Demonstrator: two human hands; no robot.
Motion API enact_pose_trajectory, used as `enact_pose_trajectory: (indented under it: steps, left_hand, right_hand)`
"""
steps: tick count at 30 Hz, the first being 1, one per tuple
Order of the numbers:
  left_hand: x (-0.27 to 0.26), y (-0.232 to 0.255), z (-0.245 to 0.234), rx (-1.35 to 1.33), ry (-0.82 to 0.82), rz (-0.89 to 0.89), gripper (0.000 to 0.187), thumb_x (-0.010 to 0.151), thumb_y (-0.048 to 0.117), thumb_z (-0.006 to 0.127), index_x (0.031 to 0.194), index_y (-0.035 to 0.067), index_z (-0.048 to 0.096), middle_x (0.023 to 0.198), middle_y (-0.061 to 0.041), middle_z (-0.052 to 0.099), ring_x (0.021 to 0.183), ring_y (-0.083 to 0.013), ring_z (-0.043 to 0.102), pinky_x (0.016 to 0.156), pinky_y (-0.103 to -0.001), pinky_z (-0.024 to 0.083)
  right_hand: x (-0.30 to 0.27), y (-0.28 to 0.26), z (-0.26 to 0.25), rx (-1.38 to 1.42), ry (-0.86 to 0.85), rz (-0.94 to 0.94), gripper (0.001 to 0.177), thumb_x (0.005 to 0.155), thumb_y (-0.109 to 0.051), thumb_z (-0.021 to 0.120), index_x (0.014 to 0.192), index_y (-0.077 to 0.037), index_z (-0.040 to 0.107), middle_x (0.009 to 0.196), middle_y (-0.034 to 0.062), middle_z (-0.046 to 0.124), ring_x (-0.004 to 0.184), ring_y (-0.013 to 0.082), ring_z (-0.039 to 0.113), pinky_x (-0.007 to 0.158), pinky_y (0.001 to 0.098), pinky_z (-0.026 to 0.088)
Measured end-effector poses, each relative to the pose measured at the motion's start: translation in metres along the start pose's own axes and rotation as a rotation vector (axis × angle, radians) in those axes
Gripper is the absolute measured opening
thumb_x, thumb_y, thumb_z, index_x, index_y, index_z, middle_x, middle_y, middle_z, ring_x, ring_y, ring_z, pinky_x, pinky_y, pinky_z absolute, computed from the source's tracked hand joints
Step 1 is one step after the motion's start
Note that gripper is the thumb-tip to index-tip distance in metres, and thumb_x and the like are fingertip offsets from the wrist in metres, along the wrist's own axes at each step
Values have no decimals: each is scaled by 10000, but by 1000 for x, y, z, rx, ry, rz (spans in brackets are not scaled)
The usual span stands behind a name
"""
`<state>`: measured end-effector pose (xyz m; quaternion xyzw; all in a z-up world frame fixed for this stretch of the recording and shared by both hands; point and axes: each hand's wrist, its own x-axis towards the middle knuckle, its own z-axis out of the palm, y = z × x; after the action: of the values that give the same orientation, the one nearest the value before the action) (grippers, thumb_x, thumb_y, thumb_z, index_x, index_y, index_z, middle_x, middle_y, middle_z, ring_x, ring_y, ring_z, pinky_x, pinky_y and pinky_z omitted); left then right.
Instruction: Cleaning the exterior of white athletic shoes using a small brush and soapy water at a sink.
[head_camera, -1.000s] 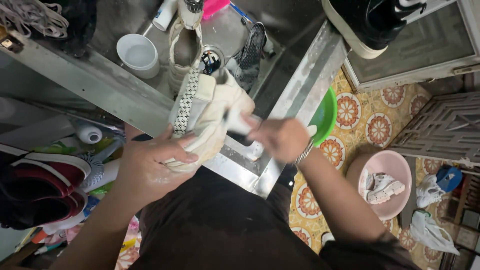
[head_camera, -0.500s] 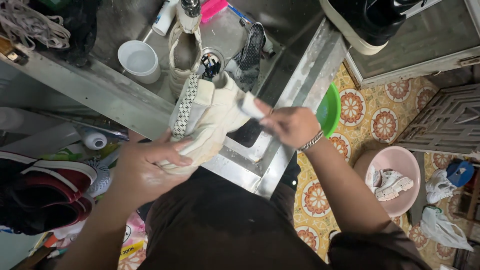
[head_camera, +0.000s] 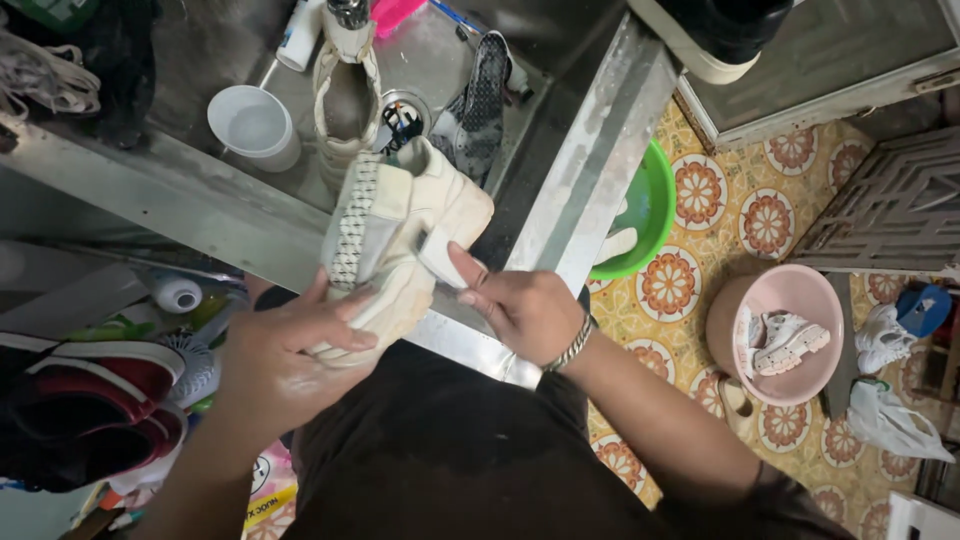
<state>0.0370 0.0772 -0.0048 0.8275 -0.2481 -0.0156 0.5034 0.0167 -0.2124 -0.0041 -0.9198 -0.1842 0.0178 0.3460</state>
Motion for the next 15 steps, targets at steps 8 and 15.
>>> enact_pose_trajectory:
  steps: [8,15]
  left_hand:
    - [-5,4,4,-113,-42,19,160,687,44,858,763,82,722,1076,-138,776,1015,-246,777,1187,-490,390]
    - [-9,2,7,-106,-24,18,149,691,44,857,766,62,729,1062,-162,771,1002,-243,778,1185,-487,438]
  right_hand:
    - [-13,11,9,-51,50,215,221,955,-223,691,1133,-136,787,748,163,720,647,311,724,628,391,581]
    - [-6,26,15,49,62,550,215,986,-221,650,1155,-156,766,745,166,729,614,265,753,614,370,596]
